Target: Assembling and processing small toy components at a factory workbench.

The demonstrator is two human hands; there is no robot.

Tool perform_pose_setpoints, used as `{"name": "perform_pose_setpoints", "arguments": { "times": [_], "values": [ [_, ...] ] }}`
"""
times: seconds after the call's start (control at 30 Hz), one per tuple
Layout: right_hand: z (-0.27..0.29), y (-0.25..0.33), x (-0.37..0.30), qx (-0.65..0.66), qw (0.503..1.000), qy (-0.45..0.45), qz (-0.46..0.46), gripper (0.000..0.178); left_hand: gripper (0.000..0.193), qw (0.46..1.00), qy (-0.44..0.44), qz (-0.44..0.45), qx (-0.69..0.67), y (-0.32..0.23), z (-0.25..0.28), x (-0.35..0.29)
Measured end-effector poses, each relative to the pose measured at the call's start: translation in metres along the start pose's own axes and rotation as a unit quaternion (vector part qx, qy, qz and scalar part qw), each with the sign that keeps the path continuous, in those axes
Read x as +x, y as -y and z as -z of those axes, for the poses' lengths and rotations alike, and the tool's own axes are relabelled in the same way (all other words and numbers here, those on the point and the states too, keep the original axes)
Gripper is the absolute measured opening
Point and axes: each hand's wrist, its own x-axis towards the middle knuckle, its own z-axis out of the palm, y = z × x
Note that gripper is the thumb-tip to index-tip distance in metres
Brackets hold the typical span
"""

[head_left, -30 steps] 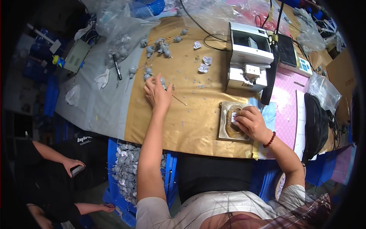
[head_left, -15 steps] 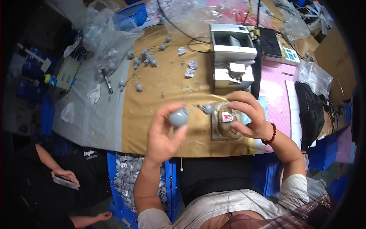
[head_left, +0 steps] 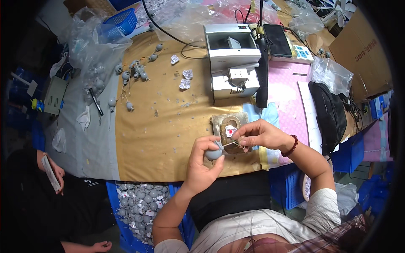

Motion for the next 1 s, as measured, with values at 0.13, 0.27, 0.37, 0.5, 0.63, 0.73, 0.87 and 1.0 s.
{"name": "perform_pose_setpoints", "arguments": {
  "times": [0.13, 0.27, 0.37, 0.5, 0.63, 0.73, 0.87, 1.0],
  "values": [
    [0.004, -0.018, 0.003, -0.217, 0.966, -0.095, 0.104, 0.019, 0.034, 0.993, 0.0, 0.006, 0.12, 0.017, -0.018, -0.003],
    [0.001, -0.027, 0.012, -0.464, 0.818, -0.152, 0.302, 0.025, 0.032, 0.983, 0.008, 0.007, 0.181, 0.029, -0.028, 0.001],
    [0.001, -0.028, 0.018, -0.554, 0.732, -0.179, 0.354, 0.032, 0.033, 0.975, 0.012, -0.004, 0.22, 0.031, -0.028, 0.007],
    [0.003, -0.03, 0.025, -0.604, 0.691, -0.174, 0.358, 0.039, 0.033, 0.973, 0.007, 0.002, 0.229, 0.035, -0.028, 0.011],
    [0.001, -0.03, 0.032, -0.647, 0.644, -0.172, 0.371, 0.026, 0.033, 0.974, 0.012, 0.011, 0.227, 0.039, -0.027, 0.015],
    [-0.003, -0.031, 0.031, -0.691, 0.611, -0.162, 0.351, 0.026, 0.034, 0.972, 0.015, 0.01, 0.234, 0.04, -0.027, 0.016],
    [-0.017, -0.021, 0.026, -0.74, 0.571, -0.15, 0.322, 0.022, 0.035, 0.97, 0.009, 0.017, 0.241, 0.041, -0.024, 0.017],
    [-0.026, -0.022, 0.023, -0.767, 0.534, -0.143, 0.326, 0.017, 0.038, 0.942, 0.003, -0.015, 0.334, 0.039, -0.023, 0.019]
  ]
}}
